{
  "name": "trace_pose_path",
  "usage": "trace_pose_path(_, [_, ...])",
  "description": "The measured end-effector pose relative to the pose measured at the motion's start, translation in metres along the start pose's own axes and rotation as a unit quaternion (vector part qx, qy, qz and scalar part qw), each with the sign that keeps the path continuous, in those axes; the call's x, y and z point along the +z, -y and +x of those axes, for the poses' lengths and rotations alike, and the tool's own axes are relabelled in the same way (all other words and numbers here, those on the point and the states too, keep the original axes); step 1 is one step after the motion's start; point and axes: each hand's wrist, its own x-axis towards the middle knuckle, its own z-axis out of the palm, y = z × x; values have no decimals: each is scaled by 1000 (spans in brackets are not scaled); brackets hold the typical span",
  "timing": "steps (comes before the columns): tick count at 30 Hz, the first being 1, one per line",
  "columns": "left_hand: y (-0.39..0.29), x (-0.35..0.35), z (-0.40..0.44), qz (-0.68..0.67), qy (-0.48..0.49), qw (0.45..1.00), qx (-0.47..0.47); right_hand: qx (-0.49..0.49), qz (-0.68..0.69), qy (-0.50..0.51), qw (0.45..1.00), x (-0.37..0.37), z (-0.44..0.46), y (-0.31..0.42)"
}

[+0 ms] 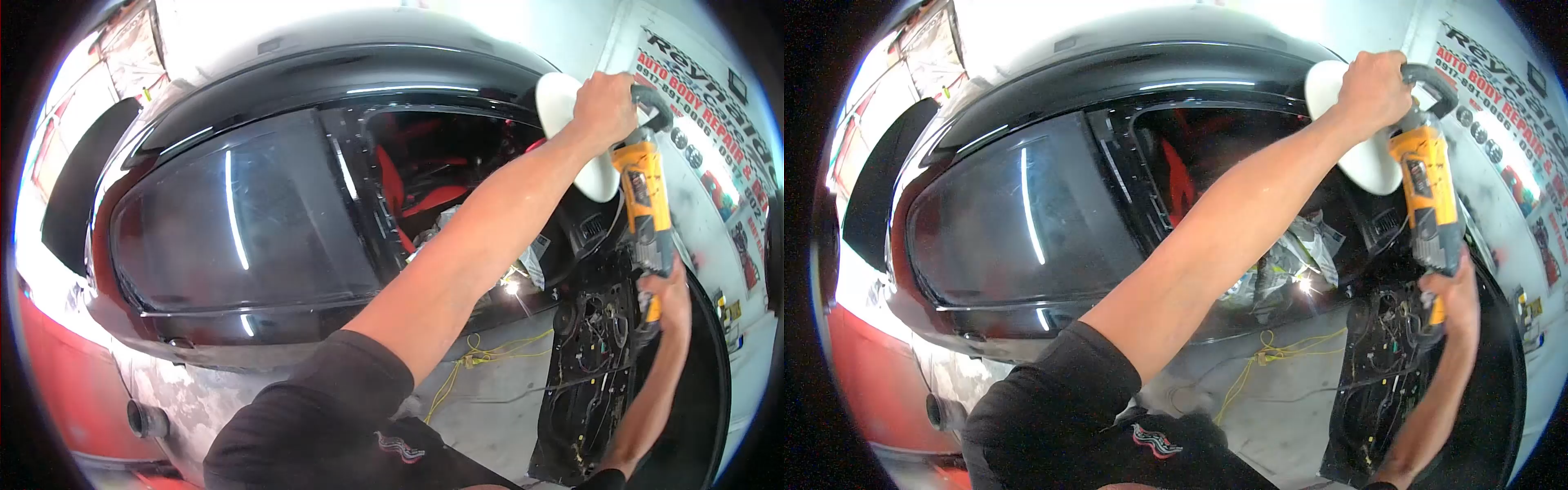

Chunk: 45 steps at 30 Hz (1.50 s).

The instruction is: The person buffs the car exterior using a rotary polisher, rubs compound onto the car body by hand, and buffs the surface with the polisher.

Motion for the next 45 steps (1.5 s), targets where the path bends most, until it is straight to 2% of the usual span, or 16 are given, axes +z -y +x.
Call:
trace_pose_path(9, [-16, -192, 18, 44, -191, 979, -60, -170, -230, 64, 956, 19, 59, 118])
trace_pose_path(15, [-23, -384, -30, 126, -269, 954, -39, -260, -161, 172, 937, 184, -11, 218])
trace_pose_path(18, [-22, -483, -58, 280, -251, 925, -53, -343, -170, 228, 895, 260, -37, 254])
trace_pose_path(19, [-15, -516, -68, 343, -255, 903, -42, -294, -155, 244, 911, 285, -60, 267])
trace_pose_path(23, [-28, -609, -113, 438, -321, 833, -103, -489, -122, 290, 813, 366, -93, 277])
trace_pose_path(24, [-11, -640, -121, 388, -357, 849, 38, -479, -149, 244, 830, 384, -114, 270])
trace_pose_path(25, [-10, -648, -130, 171, -416, 891, 57, -466, -176, 204, 843, 399, -137, 264])
trace_pose_path(27, [-30, -652, -167, 153, -433, 888, 33, -358, -174, 276, 875, 403, -182, 250])
trace_pose_path(30, [-44, -655, -228, 284, -427, 857, 55, -321, -101, 322, 885, 416, -229, 183])
trace_pose_path(31, [-51, -649, -243, 220, -443, 867, 53, -318, -64, 316, 891, 420, -247, 153])
trace_pose_path(33, [-49, -658, -281, 216, -374, 900, 63, -332, -8, 288, 898, 424, -292, 88])
trace_pose_path(36, [-76, -592, -348, 169, -263, 947, 77, -181, 47, 300, 935, 417, -368, -13])
trace_pose_path(39, [-111, -549, -434, 300, 14, 954, -18, -61, 98, 279, 953, 398, -435, -114])
trace_pose_path(41, [-135, -500, -468, 349, 231, 906, -70, 17, 84, 286, 954, 384, -482, -176])
trace_pose_path(42, [-139, -468, -486, 380, 289, 877, -62, 58, 77, 289, 953, 375, -505, -206])
trace_pose_path(45, [-125, -425, -532, 339, 411, 810, -246, 99, 30, 256, 961, 371, -570, -265])
